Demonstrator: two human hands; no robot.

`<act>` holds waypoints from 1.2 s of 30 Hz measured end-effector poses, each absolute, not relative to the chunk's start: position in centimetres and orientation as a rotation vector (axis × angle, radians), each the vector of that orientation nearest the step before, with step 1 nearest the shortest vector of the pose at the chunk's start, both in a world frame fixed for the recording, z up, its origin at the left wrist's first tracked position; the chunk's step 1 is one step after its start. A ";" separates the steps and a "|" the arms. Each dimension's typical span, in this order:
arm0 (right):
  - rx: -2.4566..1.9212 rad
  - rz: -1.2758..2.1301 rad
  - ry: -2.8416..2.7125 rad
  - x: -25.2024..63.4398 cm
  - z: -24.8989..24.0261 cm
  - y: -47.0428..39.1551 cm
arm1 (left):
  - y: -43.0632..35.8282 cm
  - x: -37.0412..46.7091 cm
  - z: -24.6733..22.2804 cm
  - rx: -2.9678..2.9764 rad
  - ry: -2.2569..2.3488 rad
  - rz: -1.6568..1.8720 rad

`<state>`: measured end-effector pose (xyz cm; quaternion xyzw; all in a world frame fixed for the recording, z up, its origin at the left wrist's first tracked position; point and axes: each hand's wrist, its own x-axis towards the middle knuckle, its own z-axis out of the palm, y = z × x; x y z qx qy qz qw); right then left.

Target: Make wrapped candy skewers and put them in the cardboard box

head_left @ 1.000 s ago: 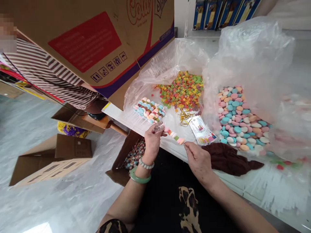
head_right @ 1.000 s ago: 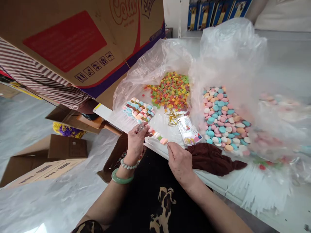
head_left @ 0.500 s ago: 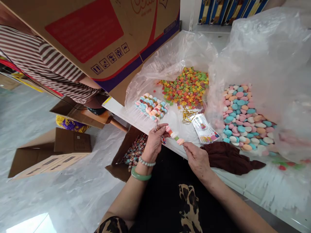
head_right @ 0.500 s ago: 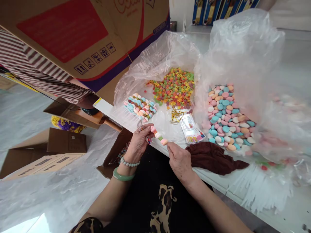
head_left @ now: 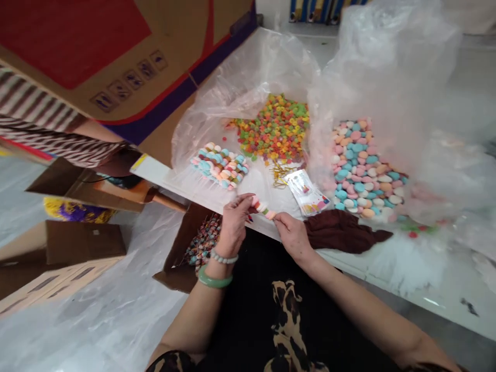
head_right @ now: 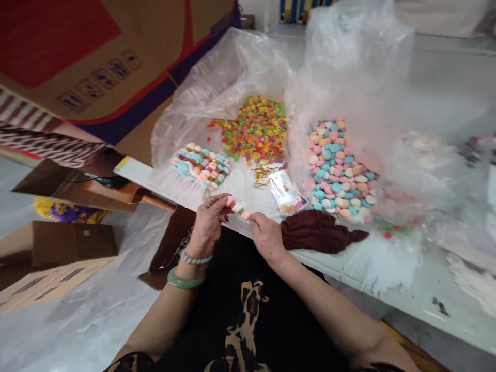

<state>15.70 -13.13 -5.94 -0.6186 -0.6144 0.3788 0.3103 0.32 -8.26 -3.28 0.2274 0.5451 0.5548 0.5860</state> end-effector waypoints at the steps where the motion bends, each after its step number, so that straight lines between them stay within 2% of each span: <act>1: -1.619 1.065 -1.595 15.7 -5.9 -12.9 | -8.1 0.1 -3.2 0.513 1.268 1.282; 12: -1.501 1.249 -1.335 16.4 -6.8 -12.5 | -7.8 2.6 -2.7 0.454 1.277 1.305; 18: -1.205 1.500 -0.957 20.6 -4.8 -13.2 | -7.7 5.0 -0.3 0.622 1.148 1.072; 23: -1.174 1.200 -0.717 27.5 -3.2 -14.1 | -10.7 9.7 -1.7 1.245 1.311 0.803; 28: -1.145 1.137 -0.556 30.1 -3.7 -15.7 | -13.1 14.1 -4.8 2.167 1.272 0.252; 31: -1.168 1.154 -0.540 29.7 -4.3 -16.6 | -12.4 15.1 -5.6 2.284 1.397 0.083; 36: -1.293 1.180 -0.536 29.0 -6.2 -17.0 | -11.5 14.9 -6.1 2.304 1.423 0.106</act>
